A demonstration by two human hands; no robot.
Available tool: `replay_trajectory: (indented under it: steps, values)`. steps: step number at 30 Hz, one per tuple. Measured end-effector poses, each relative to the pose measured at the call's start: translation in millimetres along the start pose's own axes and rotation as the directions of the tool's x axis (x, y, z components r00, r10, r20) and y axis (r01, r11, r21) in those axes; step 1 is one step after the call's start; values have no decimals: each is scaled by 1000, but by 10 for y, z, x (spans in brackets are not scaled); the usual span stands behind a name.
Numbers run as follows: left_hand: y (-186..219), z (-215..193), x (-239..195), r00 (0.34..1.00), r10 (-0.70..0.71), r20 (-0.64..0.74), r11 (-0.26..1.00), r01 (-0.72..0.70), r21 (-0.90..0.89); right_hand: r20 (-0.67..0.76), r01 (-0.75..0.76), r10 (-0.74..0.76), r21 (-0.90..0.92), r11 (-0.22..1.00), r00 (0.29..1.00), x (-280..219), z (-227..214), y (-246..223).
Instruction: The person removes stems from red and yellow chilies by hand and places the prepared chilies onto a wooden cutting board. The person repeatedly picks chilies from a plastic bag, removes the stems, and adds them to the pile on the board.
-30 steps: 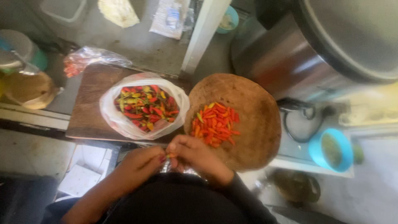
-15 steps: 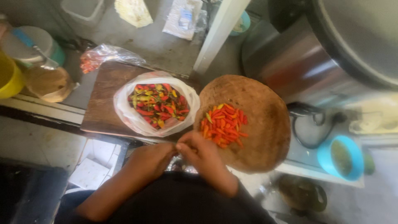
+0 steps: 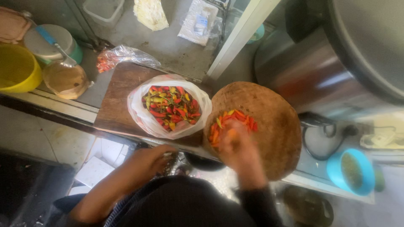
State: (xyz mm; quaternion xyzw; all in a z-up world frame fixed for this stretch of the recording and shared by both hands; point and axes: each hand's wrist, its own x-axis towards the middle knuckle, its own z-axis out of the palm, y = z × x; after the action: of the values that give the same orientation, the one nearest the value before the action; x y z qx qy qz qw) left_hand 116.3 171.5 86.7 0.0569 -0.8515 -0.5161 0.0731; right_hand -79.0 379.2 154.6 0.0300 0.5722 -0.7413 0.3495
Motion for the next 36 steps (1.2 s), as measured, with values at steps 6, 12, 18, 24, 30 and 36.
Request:
replay_trajectory:
  steps: [6,12,18,24,30,36]
  values:
    - [159,-123,111,945,-325,-45,839,310,447,-23,375,-562,-722,581,827,42,-347,-172]
    - [219,-176,589,960,138,-245,654,97,750,-79,377,-583,-692,616,808,97,-557,290]
    - [368,-256,664,894,239,-379,693,116,712,57,434,-531,-653,620,846,-45,-360,313]
    - [595,-130,689,849,-273,-451,962,237,-137,485,708,-529,-580,402,697,-168,253,185]
    - [506,181,471,946,3,-325,991,41,128,402,514,-328,-575,636,855,-95,349,407]
    - [207,148,324,1000,-26,13,985,28,-171,411,-3,194,-422,907,891,6,-6,405]
